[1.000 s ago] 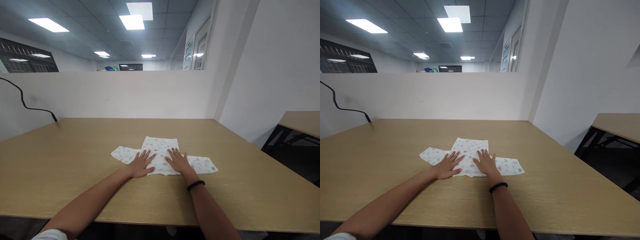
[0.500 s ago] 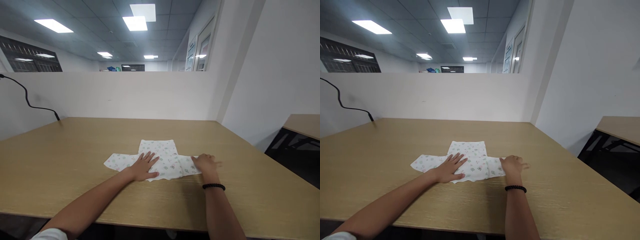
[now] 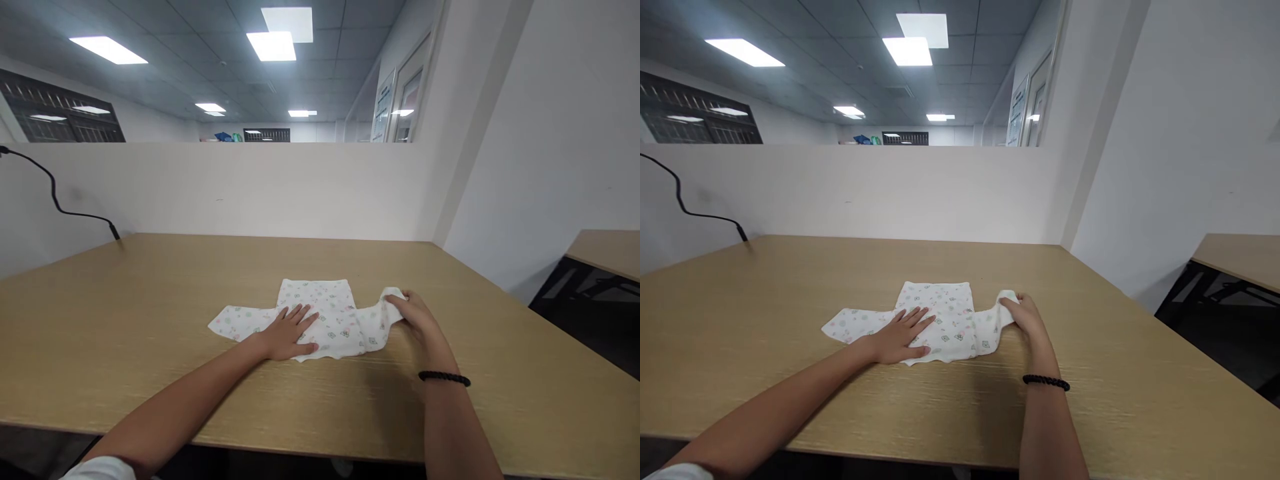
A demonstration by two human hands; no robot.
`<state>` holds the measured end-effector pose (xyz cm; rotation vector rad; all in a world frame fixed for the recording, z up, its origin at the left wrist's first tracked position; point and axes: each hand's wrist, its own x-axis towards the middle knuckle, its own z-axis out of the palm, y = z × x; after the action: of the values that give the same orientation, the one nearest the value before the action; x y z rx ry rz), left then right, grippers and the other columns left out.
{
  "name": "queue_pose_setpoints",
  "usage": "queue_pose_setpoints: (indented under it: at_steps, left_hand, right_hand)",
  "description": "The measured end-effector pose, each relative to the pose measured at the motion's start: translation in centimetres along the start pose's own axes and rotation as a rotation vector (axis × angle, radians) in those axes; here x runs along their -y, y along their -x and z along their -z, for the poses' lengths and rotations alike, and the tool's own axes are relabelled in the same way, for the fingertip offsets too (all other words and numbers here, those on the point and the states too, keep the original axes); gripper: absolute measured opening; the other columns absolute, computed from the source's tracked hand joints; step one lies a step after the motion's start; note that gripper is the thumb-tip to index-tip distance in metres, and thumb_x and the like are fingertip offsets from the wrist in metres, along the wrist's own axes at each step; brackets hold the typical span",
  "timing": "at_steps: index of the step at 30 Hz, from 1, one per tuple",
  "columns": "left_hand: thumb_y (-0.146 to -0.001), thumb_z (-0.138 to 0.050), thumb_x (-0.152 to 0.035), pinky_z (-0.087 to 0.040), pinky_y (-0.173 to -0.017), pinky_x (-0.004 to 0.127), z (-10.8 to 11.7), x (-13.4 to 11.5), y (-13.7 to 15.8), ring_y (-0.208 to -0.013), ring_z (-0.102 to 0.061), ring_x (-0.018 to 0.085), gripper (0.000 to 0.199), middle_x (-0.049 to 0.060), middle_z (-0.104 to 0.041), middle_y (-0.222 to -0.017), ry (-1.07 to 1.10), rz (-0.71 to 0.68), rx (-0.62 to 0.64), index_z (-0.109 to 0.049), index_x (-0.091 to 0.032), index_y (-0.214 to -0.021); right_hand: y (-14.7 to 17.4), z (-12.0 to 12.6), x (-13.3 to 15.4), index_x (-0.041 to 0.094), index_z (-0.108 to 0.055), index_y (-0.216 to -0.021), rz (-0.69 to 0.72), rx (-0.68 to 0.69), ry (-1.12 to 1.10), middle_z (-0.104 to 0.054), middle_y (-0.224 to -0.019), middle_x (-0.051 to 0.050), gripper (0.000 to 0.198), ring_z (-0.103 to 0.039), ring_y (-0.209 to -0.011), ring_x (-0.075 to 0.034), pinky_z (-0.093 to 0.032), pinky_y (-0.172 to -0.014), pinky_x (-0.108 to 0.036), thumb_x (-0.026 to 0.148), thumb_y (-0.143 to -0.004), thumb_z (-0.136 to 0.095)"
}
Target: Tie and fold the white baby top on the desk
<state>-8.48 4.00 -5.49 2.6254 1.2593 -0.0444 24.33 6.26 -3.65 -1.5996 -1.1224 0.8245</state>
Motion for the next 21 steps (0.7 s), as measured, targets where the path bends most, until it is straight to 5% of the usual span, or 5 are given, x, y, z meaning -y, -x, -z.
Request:
queue_pose_setpoints:
  at_steps: [4, 8, 10, 15, 21]
  left_hand:
    - [-0.087, -0.023, -0.077, -0.004, -0.116, 0.053, -0.1, 0.0, 0.0, -0.147, 0.003, 0.031, 0.085, 0.009, -0.004, -0.160, 0.003, 0.002, -0.001, -0.014, -0.025, -0.153]
    - [-0.088, -0.025, -0.075, -0.005, -0.116, 0.054, -0.2, 0.1, 0.0, -0.147, 0.000, 0.032, 0.084, 0.011, -0.007, -0.159, 0.008, -0.012, -0.025, -0.017, -0.023, -0.153]
    - [-0.088, -0.026, -0.074, -0.006, -0.116, 0.054, -0.2, 0.2, 0.0, -0.146, -0.001, 0.032, 0.084, 0.014, -0.009, -0.158, 0.010, -0.019, -0.035, -0.019, -0.020, -0.152]
    - [-0.087, -0.032, -0.073, -0.009, -0.117, 0.047, -0.1, 0.5, -0.5, -0.147, -0.005, 0.030, 0.093, 0.018, -0.008, -0.158, 0.086, 0.011, -0.027, -0.010, -0.011, -0.153]
    - [-0.090, -0.037, -0.060, -0.023, -0.115, 0.045, -0.8, 1.2, -1.4, -0.142, -0.024, 0.032, 0.088, 0.017, -0.019, -0.156, 0.279, 0.121, -0.174, -0.001, -0.011, -0.153]
  right_hand:
    - [2.2, -2.7, 2.2, 0.022, -0.048, -0.117, 0.133, 0.275, -0.410, -0.069, -0.086, -0.001, 0.055, -0.068, -0.076, -0.018, -0.057, -0.063, -0.026, 0.031, -0.070, -0.075]
    - [4.1, -4.7, 3.3, 0.025, -0.037, -0.135, 0.188, 0.685, -0.421, -0.070, -0.100, -0.005, 0.069, -0.070, -0.084, -0.020, -0.059, -0.074, -0.034, 0.042, -0.078, -0.071]
    - [4.3, -5.2, 3.3, 0.025, -0.030, -0.142, 0.189, 0.739, -0.373, -0.066, -0.117, -0.011, 0.069, -0.068, -0.098, -0.022, -0.057, -0.083, -0.039, 0.047, -0.085, -0.062]
    - [2.7, -6.1, 2.3, 0.020, -0.031, -0.142, 0.251, 0.399, -0.208, -0.059, -0.129, -0.015, 0.055, -0.061, -0.114, -0.022, -0.052, -0.093, -0.037, 0.046, -0.095, -0.040]
    - [2.0, -8.1, 0.6, 0.013, -0.043, -0.136, 0.470, 0.074, 0.205, -0.051, -0.139, -0.016, 0.054, -0.045, -0.131, -0.022, -0.036, -0.109, -0.037, 0.045, -0.097, -0.025]
